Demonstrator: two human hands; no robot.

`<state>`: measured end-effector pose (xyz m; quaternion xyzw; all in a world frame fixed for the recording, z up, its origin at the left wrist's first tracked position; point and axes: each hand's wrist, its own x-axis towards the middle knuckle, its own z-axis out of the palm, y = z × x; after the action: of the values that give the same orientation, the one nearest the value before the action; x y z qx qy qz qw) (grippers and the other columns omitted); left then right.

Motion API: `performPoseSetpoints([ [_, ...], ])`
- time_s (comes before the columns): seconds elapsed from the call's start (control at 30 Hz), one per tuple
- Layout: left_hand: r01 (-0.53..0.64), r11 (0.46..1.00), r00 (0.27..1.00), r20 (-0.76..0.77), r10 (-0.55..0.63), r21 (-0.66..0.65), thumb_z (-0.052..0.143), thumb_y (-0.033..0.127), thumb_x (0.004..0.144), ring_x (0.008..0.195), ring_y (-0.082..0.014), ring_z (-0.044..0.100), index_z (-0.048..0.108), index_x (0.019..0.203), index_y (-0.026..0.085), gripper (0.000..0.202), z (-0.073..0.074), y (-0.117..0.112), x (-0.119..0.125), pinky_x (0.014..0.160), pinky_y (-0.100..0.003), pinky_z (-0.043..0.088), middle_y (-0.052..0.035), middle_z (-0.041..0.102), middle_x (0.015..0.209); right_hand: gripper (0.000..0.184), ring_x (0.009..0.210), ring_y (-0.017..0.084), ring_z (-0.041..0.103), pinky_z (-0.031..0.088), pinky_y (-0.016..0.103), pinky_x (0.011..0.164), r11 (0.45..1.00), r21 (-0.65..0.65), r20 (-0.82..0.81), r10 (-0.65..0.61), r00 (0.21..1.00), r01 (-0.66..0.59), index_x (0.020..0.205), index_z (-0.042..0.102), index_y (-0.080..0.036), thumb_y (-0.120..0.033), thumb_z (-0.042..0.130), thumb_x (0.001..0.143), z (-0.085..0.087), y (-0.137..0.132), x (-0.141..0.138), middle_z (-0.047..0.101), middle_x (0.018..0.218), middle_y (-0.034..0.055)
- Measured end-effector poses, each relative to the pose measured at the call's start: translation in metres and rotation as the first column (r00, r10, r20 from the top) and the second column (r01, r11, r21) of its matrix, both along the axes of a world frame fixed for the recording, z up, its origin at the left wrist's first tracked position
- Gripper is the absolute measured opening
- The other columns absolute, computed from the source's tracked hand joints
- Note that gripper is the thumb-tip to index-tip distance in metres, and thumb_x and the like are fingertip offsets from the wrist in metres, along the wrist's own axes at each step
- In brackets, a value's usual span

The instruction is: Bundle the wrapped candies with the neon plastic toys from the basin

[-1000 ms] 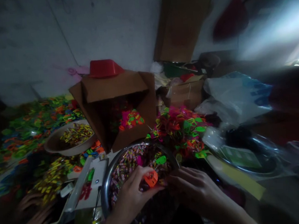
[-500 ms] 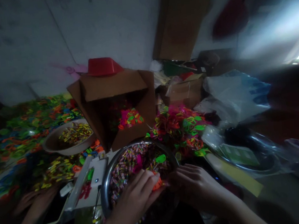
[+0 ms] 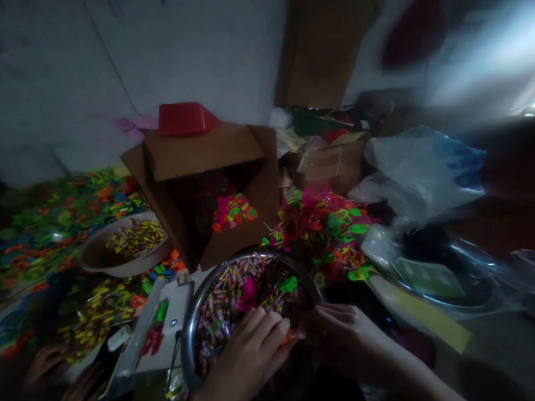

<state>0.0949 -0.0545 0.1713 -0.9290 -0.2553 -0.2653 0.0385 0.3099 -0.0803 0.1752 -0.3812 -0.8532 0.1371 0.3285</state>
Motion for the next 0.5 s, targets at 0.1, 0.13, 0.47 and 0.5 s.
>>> performPoseSetpoints([
  [0.1,0.009,0.997,0.994,0.112,-0.001,-0.078,0.045,0.022,0.093,0.080,-0.0155,0.060,0.056,0.097,0.019,0.012,-0.004,-0.004,0.002,0.078,-0.029,0.053,-0.0012,0.065,0.083,0.018,0.060,0.011,0.049,0.035,0.021,0.054,1.000,-0.013,-0.007,-0.011,1.000,0.011,0.089,0.051,-0.019,-0.007,0.047,0.077,-0.002,-0.003,-0.002,0.057,0.072,-0.0001],
  [0.13,0.011,0.994,0.990,0.138,0.004,-0.104,0.045,0.023,0.093,0.078,-0.0149,0.060,0.056,0.095,0.020,0.012,-0.005,-0.005,0.003,0.076,-0.028,0.053,-0.0006,0.065,0.081,0.017,0.059,0.011,0.049,0.035,0.021,0.054,1.000,-0.008,0.000,-0.012,1.000,0.012,0.089,0.051,-0.019,-0.007,0.047,0.077,-0.003,-0.004,-0.002,0.057,0.071,-0.0001],
  [0.47,-0.048,0.984,0.992,0.110,0.067,-0.171,0.040,0.023,0.094,0.079,-0.0180,0.060,0.058,0.094,0.021,0.018,-0.027,-0.009,-0.002,0.086,-0.035,0.049,-0.0017,0.066,0.083,0.016,0.057,0.012,0.048,0.033,0.022,0.050,0.992,0.106,0.055,-0.075,0.996,0.069,0.083,0.048,-0.018,-0.005,0.040,0.077,-0.028,-0.005,-0.013,0.056,0.068,0.0009],
  [0.5,-0.058,0.979,0.992,0.100,0.079,-0.196,0.043,0.023,0.093,0.079,-0.0180,0.060,0.059,0.094,0.021,0.016,-0.029,-0.010,-0.002,0.086,-0.036,0.049,-0.0014,0.066,0.083,0.016,0.056,0.012,0.049,0.033,0.022,0.049,0.994,0.077,0.058,-0.086,0.995,0.082,0.081,0.048,-0.018,-0.005,0.040,0.076,-0.030,-0.004,-0.014,0.056,0.067,0.0008],
])
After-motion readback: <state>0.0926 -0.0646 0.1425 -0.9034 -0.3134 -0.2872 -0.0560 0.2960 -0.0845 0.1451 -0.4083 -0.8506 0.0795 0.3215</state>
